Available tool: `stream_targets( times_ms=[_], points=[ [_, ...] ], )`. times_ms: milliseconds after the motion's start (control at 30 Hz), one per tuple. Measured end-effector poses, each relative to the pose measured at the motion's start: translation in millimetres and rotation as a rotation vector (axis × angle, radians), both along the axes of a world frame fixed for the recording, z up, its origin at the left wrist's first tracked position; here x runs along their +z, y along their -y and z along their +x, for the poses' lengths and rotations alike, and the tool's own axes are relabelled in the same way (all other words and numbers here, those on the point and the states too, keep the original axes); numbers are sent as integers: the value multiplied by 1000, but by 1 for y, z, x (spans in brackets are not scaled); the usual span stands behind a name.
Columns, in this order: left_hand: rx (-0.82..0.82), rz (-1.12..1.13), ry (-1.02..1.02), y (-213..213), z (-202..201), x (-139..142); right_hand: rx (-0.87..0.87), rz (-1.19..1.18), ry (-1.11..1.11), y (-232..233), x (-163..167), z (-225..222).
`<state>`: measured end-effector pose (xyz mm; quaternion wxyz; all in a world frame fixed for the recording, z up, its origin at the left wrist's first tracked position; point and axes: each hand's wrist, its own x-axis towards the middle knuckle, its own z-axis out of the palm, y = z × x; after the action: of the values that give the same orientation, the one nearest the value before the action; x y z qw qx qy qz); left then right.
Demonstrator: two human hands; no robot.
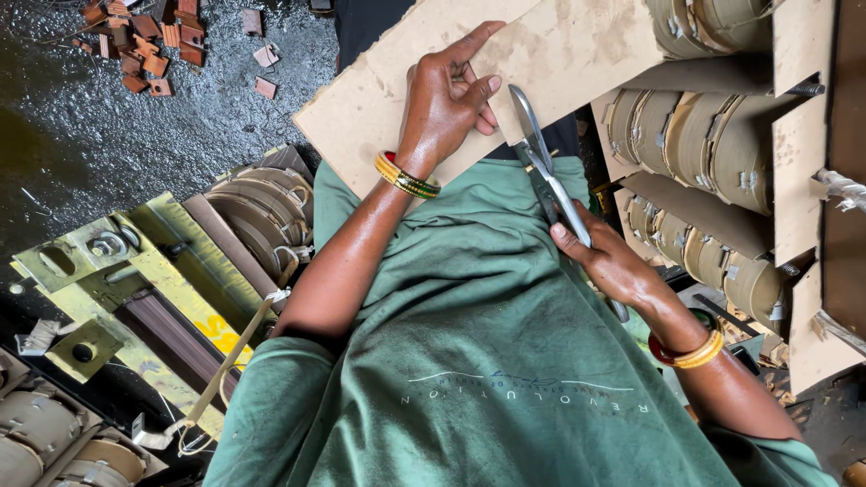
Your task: The person cuts a rectangular piece of cardboard using shears, then folds and tears it into smaller pieces by hand. The person repeats the cutting and folding process on another piece of cardboard.
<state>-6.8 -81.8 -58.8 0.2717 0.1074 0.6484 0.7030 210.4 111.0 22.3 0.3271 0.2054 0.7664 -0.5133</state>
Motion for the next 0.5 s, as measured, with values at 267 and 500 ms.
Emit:
stream_targets(
  times_ms=[267, 500],
  points=[
    [53, -5, 99, 1, 1, -5, 45, 211, 43, 22, 3, -18],
    [14, 38, 92, 3, 12, -13, 50, 290, 95, 27, 8, -9]
  ],
)
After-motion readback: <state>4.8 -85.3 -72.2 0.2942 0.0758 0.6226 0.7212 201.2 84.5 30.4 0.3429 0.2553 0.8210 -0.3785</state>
